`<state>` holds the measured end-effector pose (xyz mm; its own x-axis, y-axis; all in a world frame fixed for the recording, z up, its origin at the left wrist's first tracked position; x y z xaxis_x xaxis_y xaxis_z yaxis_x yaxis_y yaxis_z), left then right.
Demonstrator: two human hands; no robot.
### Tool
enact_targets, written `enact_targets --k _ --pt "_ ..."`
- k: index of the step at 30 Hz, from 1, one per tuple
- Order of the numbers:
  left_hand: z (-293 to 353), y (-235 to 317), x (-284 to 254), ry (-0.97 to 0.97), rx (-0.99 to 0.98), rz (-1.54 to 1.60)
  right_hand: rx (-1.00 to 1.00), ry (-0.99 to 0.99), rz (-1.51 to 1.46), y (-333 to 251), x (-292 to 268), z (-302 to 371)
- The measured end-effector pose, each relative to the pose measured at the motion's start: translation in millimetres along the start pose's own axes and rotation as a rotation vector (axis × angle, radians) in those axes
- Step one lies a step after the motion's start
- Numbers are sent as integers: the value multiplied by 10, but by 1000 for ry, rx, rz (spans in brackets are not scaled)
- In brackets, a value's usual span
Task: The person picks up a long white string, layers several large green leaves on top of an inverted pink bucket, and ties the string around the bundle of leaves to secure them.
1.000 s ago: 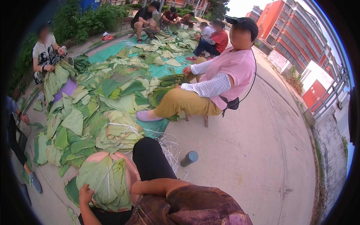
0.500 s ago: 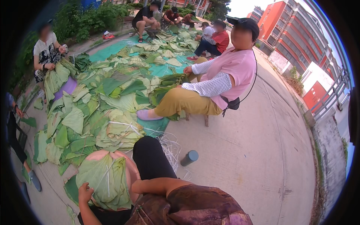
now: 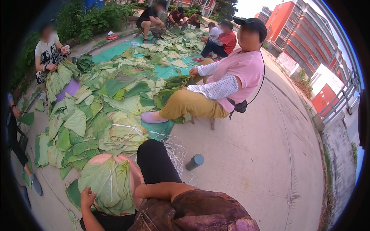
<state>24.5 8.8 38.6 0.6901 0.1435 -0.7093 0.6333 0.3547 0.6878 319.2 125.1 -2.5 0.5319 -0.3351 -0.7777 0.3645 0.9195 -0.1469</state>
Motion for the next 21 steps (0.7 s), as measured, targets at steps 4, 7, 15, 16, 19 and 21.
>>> enact_targets --k 4,7,15,16,19,21 --pt "-1 32 1 -2 1 -2 -7 1 6 15 81 -72" --pt "1 -17 11 5 -2 9 2 -3 12 6 76 -75" --pt "-2 22 3 -3 1 -21 -13 -15 11 16 65 -65" --pt "-2 40 4 -4 2 -21 -4 -19 9 21 85 -81" --pt "-13 38 10 3 -10 2 6 1 -3 35 130 -121" --pt "-30 -45 19 6 11 -16 -3 13 1 44 142 -137"
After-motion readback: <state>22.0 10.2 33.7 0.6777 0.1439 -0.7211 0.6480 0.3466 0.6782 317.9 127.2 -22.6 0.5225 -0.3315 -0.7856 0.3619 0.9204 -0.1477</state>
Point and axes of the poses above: each hand's wrist, its own z-axis away from the middle knuckle, its own x-axis out of the palm, y = z × x, the point moved 1 cm from there along -z, towards the middle knuckle, and after that the axes turned 10 degrees about x, right-handed, at the moved point
